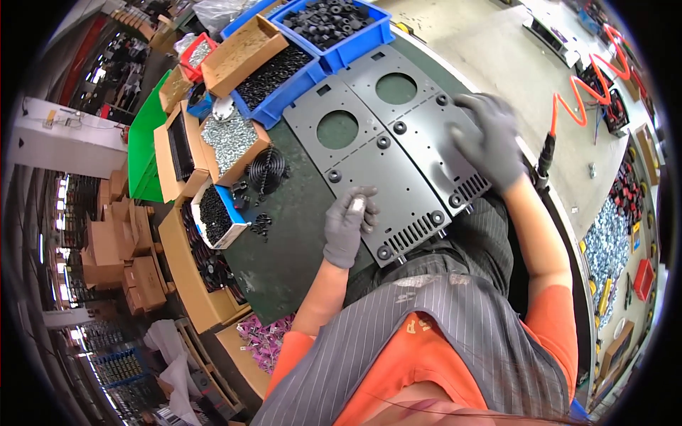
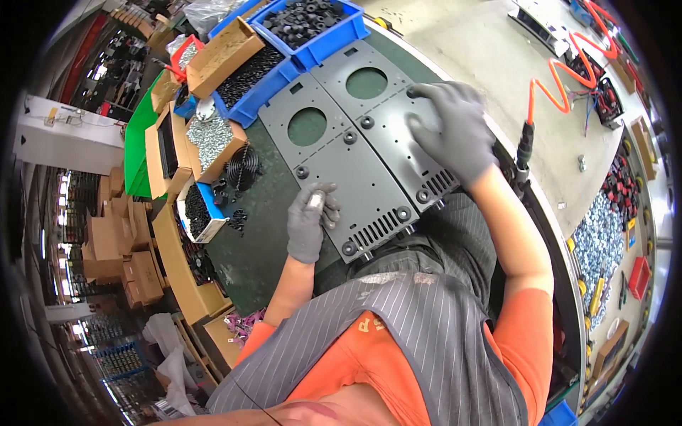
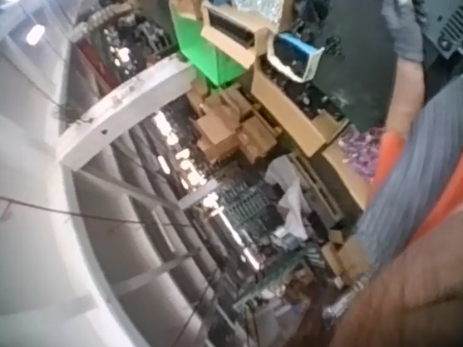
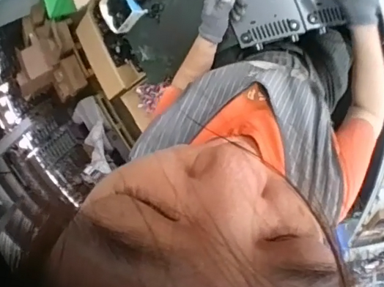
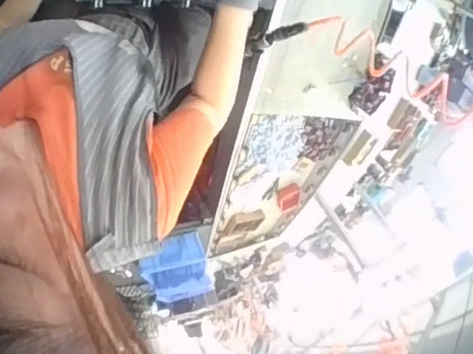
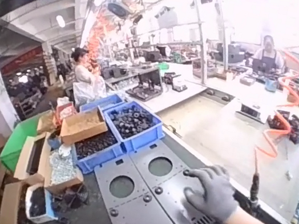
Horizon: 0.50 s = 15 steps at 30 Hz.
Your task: The person is using an air screwdriver to attach components and fasten screws to metal solar inverter housing panels.
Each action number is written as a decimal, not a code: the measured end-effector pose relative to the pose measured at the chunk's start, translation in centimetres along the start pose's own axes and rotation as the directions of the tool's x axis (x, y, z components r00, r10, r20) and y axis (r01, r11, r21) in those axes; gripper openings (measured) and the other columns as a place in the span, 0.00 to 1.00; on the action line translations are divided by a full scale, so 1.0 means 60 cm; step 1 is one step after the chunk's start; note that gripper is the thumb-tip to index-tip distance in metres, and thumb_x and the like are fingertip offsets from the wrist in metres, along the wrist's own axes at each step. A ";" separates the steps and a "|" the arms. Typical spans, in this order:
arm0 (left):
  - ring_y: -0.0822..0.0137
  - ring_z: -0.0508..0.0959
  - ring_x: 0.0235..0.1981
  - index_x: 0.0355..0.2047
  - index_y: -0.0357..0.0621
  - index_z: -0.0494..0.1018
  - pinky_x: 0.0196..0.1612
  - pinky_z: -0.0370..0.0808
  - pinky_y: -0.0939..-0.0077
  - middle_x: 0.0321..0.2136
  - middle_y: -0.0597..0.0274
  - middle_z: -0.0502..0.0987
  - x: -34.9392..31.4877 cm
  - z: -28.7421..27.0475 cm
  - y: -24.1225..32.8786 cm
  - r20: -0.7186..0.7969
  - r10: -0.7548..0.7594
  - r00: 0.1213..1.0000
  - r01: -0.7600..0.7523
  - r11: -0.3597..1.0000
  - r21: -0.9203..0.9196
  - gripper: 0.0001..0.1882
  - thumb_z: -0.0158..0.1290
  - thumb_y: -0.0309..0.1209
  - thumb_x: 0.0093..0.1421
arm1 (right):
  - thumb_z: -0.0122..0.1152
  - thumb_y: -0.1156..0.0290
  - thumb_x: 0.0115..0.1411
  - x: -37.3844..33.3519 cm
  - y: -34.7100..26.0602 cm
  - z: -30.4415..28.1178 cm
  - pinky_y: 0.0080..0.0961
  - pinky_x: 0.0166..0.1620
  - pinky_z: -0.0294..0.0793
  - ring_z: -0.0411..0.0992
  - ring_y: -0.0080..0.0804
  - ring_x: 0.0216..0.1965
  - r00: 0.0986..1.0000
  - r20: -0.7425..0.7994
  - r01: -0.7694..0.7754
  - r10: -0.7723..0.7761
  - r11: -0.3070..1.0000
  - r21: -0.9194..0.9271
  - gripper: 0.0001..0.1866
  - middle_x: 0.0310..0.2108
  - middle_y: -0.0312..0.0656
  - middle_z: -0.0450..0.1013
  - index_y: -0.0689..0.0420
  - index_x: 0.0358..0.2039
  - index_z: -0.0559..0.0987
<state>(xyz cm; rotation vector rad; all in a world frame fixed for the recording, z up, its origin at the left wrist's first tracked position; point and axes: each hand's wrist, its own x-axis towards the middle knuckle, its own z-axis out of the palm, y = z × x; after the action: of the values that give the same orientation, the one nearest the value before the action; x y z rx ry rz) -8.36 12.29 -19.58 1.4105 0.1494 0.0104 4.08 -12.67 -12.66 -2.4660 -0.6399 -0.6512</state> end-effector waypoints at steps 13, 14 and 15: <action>0.82 0.71 0.23 0.44 0.42 0.72 0.23 0.67 0.90 0.26 0.67 0.74 -0.002 -0.017 -0.003 -0.030 0.158 0.987 -0.157 0.986 0.052 0.14 0.45 0.36 0.63 | 0.65 0.48 0.45 0.173 -0.112 0.202 0.36 0.50 0.71 0.71 0.45 0.49 0.729 0.611 -0.220 0.310 0.951 -0.220 0.48 0.47 0.55 0.70 0.50 0.63 0.55; 0.81 0.71 0.24 0.46 0.41 0.71 0.24 0.66 0.90 0.28 0.67 0.74 0.008 -0.026 -0.009 -0.230 0.314 0.921 -0.297 0.949 0.106 0.14 0.46 0.35 0.63 | 0.65 0.49 0.45 0.175 -0.119 0.186 0.36 0.50 0.70 0.70 0.46 0.49 0.755 0.577 -0.218 0.313 0.949 -0.229 0.49 0.49 0.56 0.68 0.46 0.64 0.53; 0.81 0.71 0.25 0.47 0.39 0.70 0.24 0.66 0.89 0.29 0.68 0.74 0.013 -0.025 -0.005 -0.408 0.449 0.795 -0.409 0.893 0.187 0.15 0.46 0.34 0.63 | 0.65 0.49 0.44 0.173 -0.122 0.167 0.36 0.51 0.70 0.69 0.47 0.50 0.777 0.543 -0.221 0.319 0.946 -0.239 0.50 0.50 0.57 0.66 0.42 0.65 0.51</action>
<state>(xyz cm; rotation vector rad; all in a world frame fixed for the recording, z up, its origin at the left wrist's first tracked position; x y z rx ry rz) -7.76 13.80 -20.21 1.4887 0.2026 0.7202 11.23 1.80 -11.95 -2.8476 -0.4297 0.1924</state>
